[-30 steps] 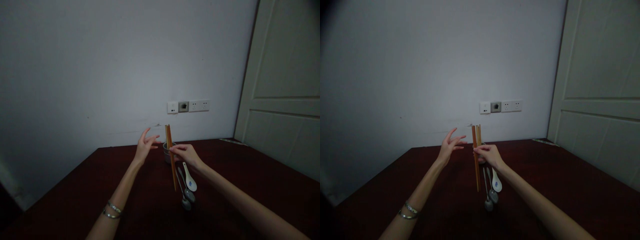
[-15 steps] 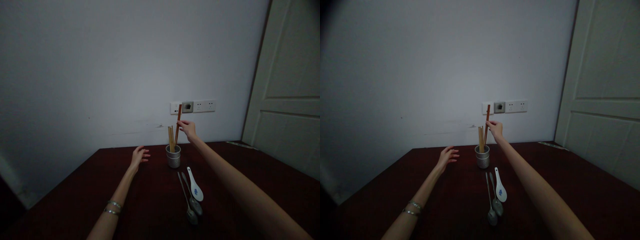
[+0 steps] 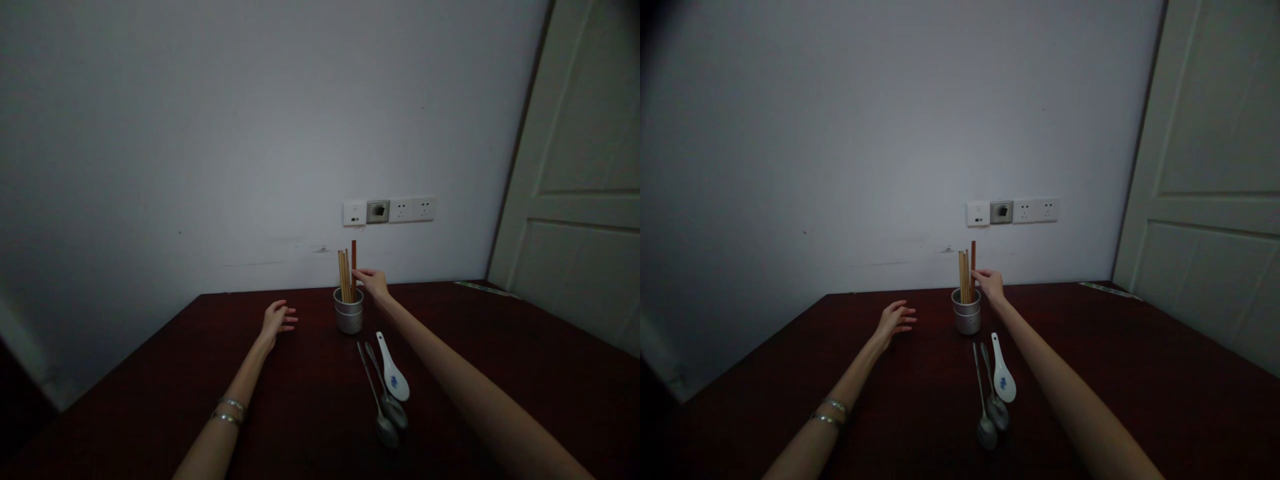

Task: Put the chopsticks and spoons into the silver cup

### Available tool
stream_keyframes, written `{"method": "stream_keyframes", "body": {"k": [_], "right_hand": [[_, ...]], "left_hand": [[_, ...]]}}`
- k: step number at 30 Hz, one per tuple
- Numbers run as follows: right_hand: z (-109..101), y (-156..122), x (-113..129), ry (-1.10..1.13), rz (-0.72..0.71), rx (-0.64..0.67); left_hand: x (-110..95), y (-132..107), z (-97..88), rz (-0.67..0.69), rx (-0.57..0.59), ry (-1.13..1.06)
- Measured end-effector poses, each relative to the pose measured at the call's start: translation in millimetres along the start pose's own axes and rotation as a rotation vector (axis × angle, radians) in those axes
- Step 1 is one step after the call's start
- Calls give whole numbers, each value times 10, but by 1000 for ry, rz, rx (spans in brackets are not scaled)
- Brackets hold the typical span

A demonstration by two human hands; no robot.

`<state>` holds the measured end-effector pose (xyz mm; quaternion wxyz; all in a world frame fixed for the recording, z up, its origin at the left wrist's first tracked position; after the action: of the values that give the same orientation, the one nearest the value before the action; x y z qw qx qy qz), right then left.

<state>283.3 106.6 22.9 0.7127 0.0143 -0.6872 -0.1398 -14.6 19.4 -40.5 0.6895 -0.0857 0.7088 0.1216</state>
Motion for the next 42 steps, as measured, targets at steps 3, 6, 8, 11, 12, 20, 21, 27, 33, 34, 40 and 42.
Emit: {"method": "stream_keyframes", "body": {"k": [3, 6, 8, 11, 12, 20, 21, 27, 33, 34, 40, 42], "right_hand": [[26, -33, -84, 29, 20, 19], [36, -58, -132, 25, 24, 21], [34, -69, -147, 19, 23, 19], [24, -86, -152, 13, 25, 11], [22, -92, -150, 13, 26, 10], [33, -119, -168, 41, 46, 18], [36, -116, -176, 47, 50, 21], [52, -90, -223, 94, 81, 52], [81, -43, -279, 135, 105, 110], [86, -36, -286, 136, 109, 118], [77, -57, -260, 103, 108, 118], [60, -77, -232, 80, 95, 99]], "left_hand": [[65, 13, -23, -16, 9, 4], [119, 19, -46, -34, 12, 14], [140, 21, -53, -40, 18, 17], [157, 17, -54, -45, 27, 16], [162, 13, -53, -50, 29, 15], [185, -20, -49, -73, 67, 8], [191, -18, -48, -74, 74, 6], [231, 9, -58, -83, 91, -1], [241, 14, -57, -80, 110, -8], [242, 14, -57, -79, 113, -7], [250, 20, -55, -75, 118, -2], [247, 17, -53, -77, 119, 9]]}}
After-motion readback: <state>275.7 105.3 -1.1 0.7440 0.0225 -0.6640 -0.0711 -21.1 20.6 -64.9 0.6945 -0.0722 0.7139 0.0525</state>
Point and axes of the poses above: each hand's wrist, its own y-axis towards the middle knuckle, its own z-axis out of the palm, x = y × z, the point moved 7 cm from there along y, towards the middle knuckle, and after that the axes turned 6 degrees about z, right-handed, at the moved point
